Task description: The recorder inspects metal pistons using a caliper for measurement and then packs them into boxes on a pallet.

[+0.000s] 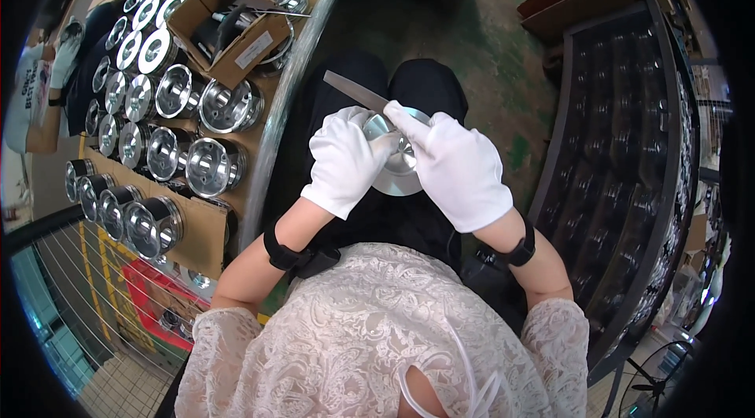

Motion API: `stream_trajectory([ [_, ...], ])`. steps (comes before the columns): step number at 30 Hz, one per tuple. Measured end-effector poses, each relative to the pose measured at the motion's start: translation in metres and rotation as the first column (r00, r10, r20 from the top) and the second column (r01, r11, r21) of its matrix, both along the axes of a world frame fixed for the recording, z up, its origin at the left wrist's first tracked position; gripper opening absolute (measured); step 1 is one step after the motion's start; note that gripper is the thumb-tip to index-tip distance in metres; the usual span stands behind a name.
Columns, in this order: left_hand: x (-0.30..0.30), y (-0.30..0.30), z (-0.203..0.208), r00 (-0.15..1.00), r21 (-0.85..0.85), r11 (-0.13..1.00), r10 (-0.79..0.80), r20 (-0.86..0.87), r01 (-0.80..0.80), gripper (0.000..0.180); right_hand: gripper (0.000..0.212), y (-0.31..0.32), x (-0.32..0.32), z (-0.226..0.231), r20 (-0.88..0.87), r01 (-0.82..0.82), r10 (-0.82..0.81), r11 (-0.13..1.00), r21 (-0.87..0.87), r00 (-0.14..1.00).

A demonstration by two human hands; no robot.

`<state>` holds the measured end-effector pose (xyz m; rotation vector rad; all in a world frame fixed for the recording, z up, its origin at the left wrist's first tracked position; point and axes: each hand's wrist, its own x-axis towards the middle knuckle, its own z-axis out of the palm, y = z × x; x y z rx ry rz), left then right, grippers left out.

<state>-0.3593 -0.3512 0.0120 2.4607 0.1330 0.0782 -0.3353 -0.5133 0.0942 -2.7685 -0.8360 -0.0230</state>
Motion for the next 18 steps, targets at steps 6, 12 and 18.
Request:
stream_trajectory([
  [6, 0.002, -0.003, -0.002, 0.996, -0.054, 0.998, 0.034, 0.078, -0.030, 0.043, 0.043, -0.031, -0.009, 0.022, -0.021, 0.046, -0.045, 0.999, 0.014, 0.999],
  [12, 0.002, -0.001, 0.008, 1.000, -0.090, 0.996, 0.017, -0.005, -0.018, 0.039, 0.049, -0.047, -0.027, 0.023, -0.007, 0.010, -0.010, 0.999, -0.036, 1.000],
  [18, 0.005, -0.003, 0.008, 1.000, -0.048, 0.999, -0.007, -0.016, 0.006, 0.039, 0.046, -0.020, -0.007, 0.000, 0.035, 0.013, -0.013, 1.000, -0.013, 0.999],
])
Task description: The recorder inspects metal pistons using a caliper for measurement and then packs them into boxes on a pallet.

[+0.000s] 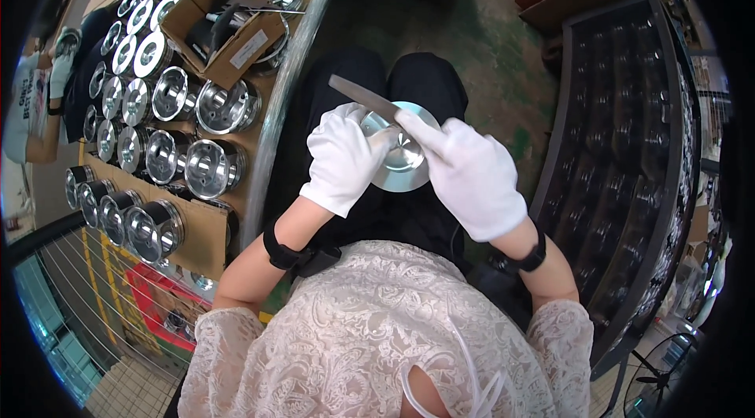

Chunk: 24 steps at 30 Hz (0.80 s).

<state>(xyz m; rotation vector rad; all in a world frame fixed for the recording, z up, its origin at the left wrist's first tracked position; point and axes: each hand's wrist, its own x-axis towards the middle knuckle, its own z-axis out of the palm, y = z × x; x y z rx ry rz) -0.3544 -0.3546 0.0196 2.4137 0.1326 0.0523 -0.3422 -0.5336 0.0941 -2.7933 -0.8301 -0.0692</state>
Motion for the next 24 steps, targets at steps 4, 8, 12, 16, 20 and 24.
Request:
stream_trajectory([
  [4, -0.005, -0.001, 0.004, 1.000, -0.040, 0.999, 0.027, -0.008, -0.027, 0.043, 0.043, 0.007, 0.020, -0.014, -0.057, 0.035, -0.027, 0.991, 0.132, 0.998],
  [8, -0.006, 0.002, -0.006, 0.998, -0.011, 1.000, 0.026, 0.059, -0.026, 0.041, 0.048, -0.010, 0.008, 0.013, -0.149, 0.059, -0.032, 0.982, 0.178, 0.988],
  [12, -0.005, 0.003, -0.002, 1.000, -0.013, 1.000, 0.011, -0.014, -0.011, 0.037, 0.042, -0.026, -0.009, 0.026, -0.206, 0.059, -0.044, 0.996, 0.067, 0.978],
  [16, -0.006, -0.001, 0.005, 0.999, -0.112, 0.993, 0.051, 0.016, -0.049, 0.033, 0.046, -0.027, -0.021, 0.029, -0.111, 0.020, -0.022, 1.000, -0.020, 0.994],
  [20, -0.006, -0.002, 0.004, 0.996, 0.110, 0.994, 0.002, 0.088, -0.011, 0.033, 0.044, -0.008, -0.012, 0.030, -0.026, 0.007, -0.010, 0.995, -0.101, 1.000],
  [24, -0.011, -0.007, 0.000, 0.966, 0.120, 0.992, 0.006, 0.258, -0.039, 0.042, 0.041, 0.001, 0.001, 0.041, -0.038, 0.110, -0.113, 0.992, -0.068, 0.993],
])
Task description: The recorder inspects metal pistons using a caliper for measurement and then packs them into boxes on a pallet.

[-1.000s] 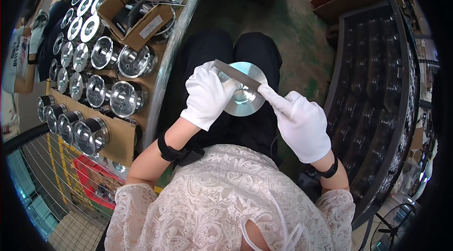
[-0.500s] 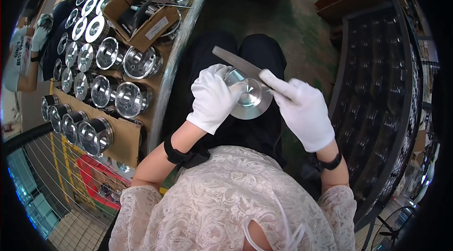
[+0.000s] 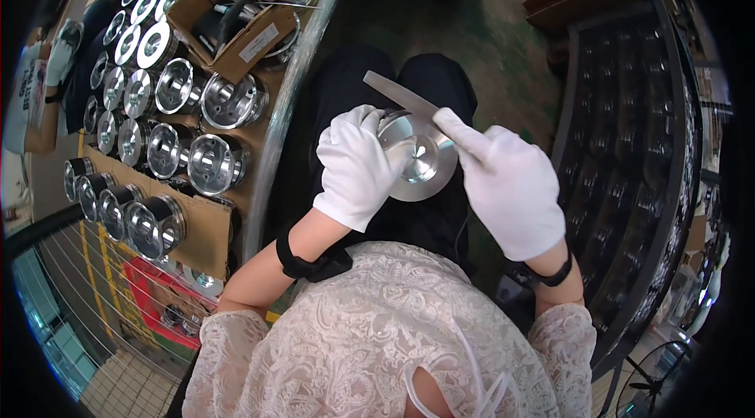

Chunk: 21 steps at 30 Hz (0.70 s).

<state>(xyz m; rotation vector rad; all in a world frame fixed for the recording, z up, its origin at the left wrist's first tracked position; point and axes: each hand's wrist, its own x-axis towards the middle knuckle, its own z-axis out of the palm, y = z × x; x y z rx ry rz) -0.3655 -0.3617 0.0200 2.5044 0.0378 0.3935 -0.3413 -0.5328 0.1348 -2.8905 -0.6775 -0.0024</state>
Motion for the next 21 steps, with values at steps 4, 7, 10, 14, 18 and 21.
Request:
stream_trajectory([
  [4, -0.002, 0.001, -0.002, 0.996, -0.060, 0.998, -0.005, -0.086, 0.000, 0.042, 0.039, -0.012, -0.004, 0.020, -0.042, -0.085, 0.084, 0.996, -0.009, 0.996],
  [7, -0.001, 0.002, 0.005, 0.994, -0.147, 0.989, 0.002, -0.106, -0.017, 0.039, 0.042, -0.013, -0.014, 0.029, -0.066, -0.086, 0.082, 0.994, -0.063, 0.994],
  [10, -0.004, -0.005, -0.002, 0.997, -0.194, 0.979, 0.055, -0.046, -0.063, 0.038, 0.045, -0.016, -0.025, 0.035, -0.086, -0.106, 0.094, 0.983, -0.149, 0.992],
  [14, -0.006, -0.008, -0.006, 0.993, -0.190, 0.978, 0.102, 0.053, -0.090, 0.043, 0.047, -0.010, -0.035, 0.039, -0.058, -0.103, 0.091, 0.961, -0.256, 0.994],
  [18, -0.010, -0.007, 0.005, 0.998, -0.206, 0.978, 0.033, -0.057, -0.044, 0.052, 0.043, -0.001, -0.032, 0.038, 0.010, -0.074, 0.080, 0.956, -0.283, 0.997],
  [21, -0.015, -0.009, 0.006, 0.998, -0.194, 0.979, 0.049, -0.037, -0.055, 0.055, 0.038, 0.006, -0.031, 0.044, 0.007, 0.048, -0.048, 0.966, -0.255, 0.999],
])
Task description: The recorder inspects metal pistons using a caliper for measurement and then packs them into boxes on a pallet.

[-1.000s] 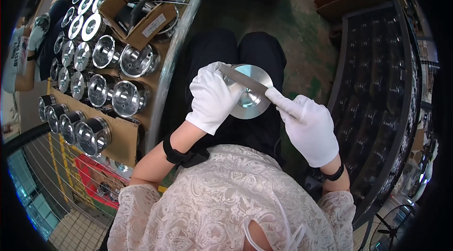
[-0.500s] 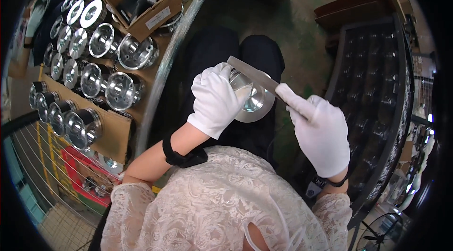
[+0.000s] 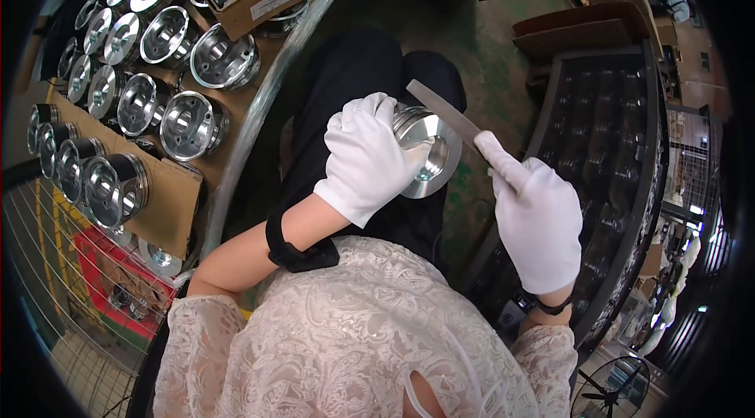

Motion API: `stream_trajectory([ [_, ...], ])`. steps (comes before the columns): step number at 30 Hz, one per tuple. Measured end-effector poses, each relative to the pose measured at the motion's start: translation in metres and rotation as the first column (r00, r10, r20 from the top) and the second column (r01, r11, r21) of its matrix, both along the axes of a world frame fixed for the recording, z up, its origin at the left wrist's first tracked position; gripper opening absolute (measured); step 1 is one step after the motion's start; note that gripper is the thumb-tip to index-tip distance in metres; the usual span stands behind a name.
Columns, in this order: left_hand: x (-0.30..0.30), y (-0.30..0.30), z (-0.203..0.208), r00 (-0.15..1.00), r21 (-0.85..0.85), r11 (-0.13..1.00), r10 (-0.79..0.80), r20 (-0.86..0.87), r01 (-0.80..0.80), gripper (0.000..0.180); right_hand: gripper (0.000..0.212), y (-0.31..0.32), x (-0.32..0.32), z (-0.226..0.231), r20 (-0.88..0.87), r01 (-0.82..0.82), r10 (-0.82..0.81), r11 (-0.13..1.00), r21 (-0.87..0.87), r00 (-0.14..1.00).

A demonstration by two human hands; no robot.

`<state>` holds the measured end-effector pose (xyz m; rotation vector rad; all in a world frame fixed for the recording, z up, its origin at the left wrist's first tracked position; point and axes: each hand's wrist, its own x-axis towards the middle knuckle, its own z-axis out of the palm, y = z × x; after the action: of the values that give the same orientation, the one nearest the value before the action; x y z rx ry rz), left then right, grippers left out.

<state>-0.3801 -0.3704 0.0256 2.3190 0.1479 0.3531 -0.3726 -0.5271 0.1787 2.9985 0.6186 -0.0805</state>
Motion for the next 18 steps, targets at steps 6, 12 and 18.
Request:
stream_trajectory([
  [6, -0.005, -0.002, -0.003, 0.999, 0.009, 1.000, 0.013, 0.033, -0.013, 0.055, 0.039, -0.009, -0.024, 0.011, -0.006, -0.082, 0.082, 0.993, -0.079, 0.997],
  [12, -0.006, -0.003, -0.003, 0.999, 0.027, 1.000, -0.006, 0.041, 0.005, 0.058, 0.050, -0.011, -0.024, -0.003, 0.079, -0.163, 0.173, 0.979, -0.119, 0.982],
  [18, -0.009, -0.003, -0.005, 0.995, 0.046, 0.999, 0.020, 0.094, -0.024, 0.059, 0.045, -0.008, -0.024, 0.006, 0.060, -0.129, 0.135, 0.988, -0.085, 0.989],
])
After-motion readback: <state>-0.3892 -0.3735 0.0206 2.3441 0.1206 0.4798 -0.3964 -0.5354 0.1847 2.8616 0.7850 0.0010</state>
